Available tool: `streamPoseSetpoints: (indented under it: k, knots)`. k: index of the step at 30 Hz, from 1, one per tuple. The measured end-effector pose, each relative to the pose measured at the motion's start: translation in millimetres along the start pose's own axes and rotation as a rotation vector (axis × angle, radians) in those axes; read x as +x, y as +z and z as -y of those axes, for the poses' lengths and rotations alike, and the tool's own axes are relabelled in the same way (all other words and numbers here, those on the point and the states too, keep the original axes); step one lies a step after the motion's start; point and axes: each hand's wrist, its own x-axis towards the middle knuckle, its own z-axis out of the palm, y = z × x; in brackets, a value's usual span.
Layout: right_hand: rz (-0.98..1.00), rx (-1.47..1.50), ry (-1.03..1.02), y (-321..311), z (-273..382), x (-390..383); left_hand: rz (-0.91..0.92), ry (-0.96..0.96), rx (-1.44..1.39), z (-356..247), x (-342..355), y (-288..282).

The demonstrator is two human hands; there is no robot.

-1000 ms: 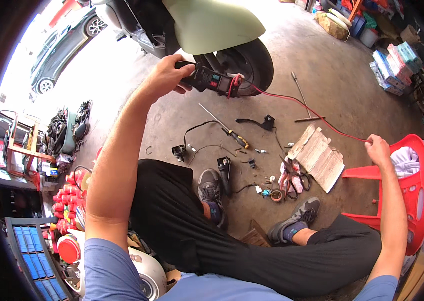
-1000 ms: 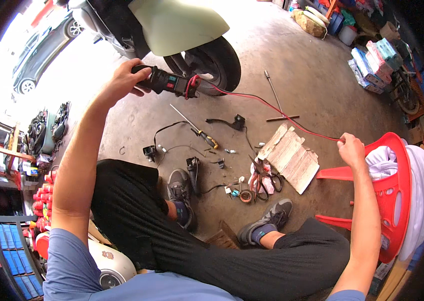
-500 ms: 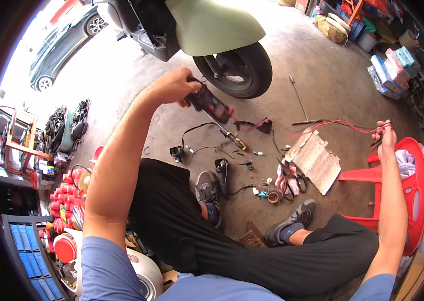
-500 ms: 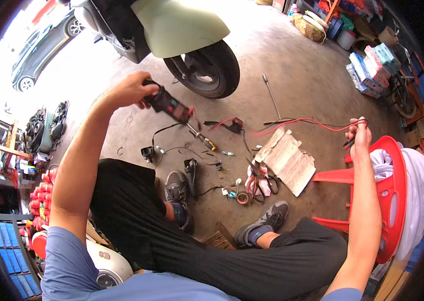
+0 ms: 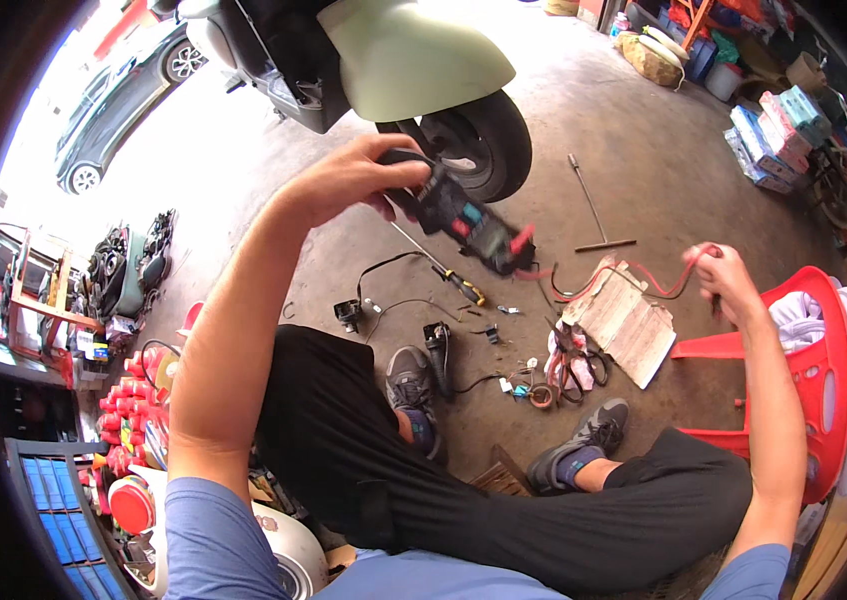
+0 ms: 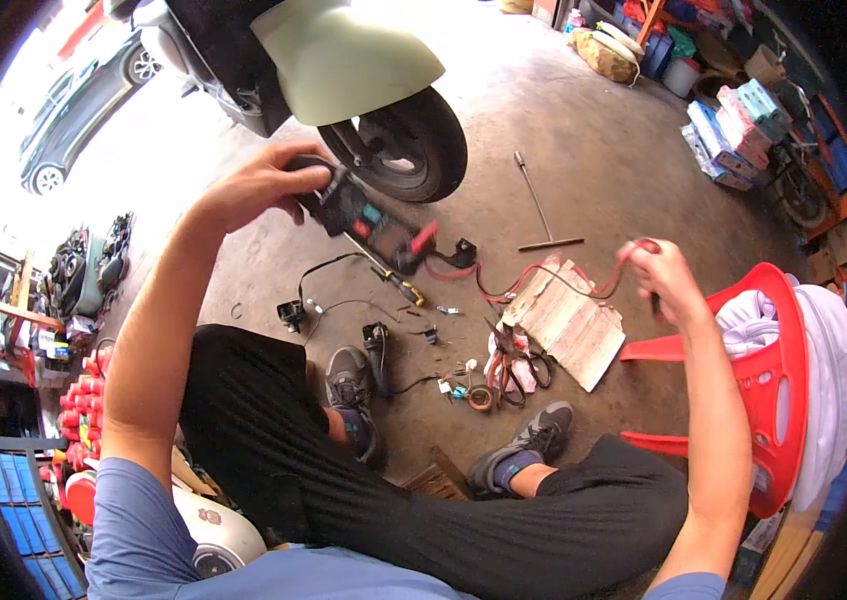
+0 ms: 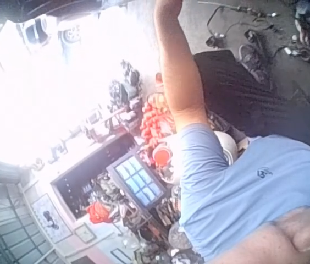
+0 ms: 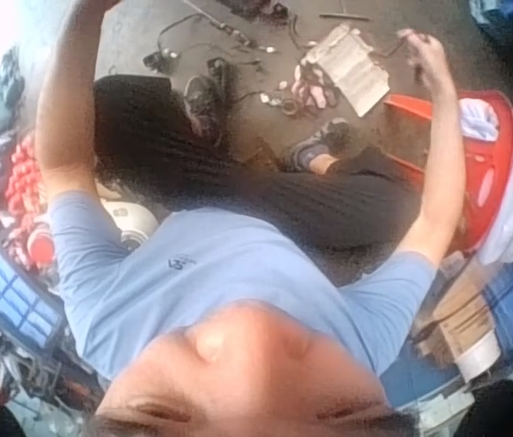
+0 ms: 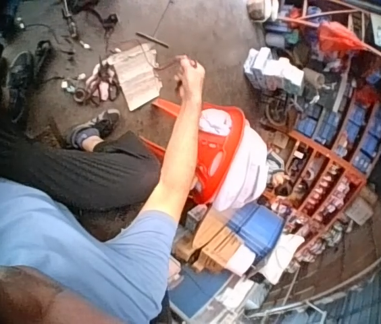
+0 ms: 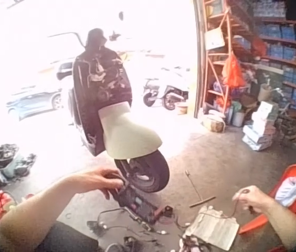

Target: Repairing or testing motorcycle electrical components using a multimeter and wiring tools.

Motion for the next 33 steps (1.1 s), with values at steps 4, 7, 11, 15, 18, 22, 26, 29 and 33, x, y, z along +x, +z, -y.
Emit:
streamPoseSetpoints:
  k: [4, 7, 11, 15, 18, 22, 26, 29, 33]
  knots:
    - [0.244, -0.087, -0.238, 93, 52, -17, 0.194, -0.026, 0.056, -8, 11, 30]
    - [0.490, -0.027, -0.135, 143, 83, -37, 0.240, -0.017, 0.059, -16, 16, 49]
    - [0.554, -0.204, -0.179, 158, 93, -48, 0.134, 0.015, 0.002, -19, 27, 69]
    - [0.448, 0.040, -0.177, 158, 80, -45, 0.127, -0.036, -0.581, -10, 37, 93]
    - [0.328, 0.085, -0.184, 161, 78, -45, 0.206, -0.041, -0.564, -6, 33, 112]
    - [0.392, 0.166, -0.146, 161, 68, -41, 0.187, -0.035, -0.603, 3, 40, 115]
    - [0.382, 0.246, -0.094, 152, 65, -40, 0.169, -0.014, -0.597, 4, 44, 118]
    - [0.455, 0.306, -0.048, 147, 64, -37, 0.140, 0.003, -0.593, 3, 45, 118]
    - [0.475, 0.309, 0.031, 146, 67, -38, 0.105, 0.019, -0.566, 3, 45, 117]
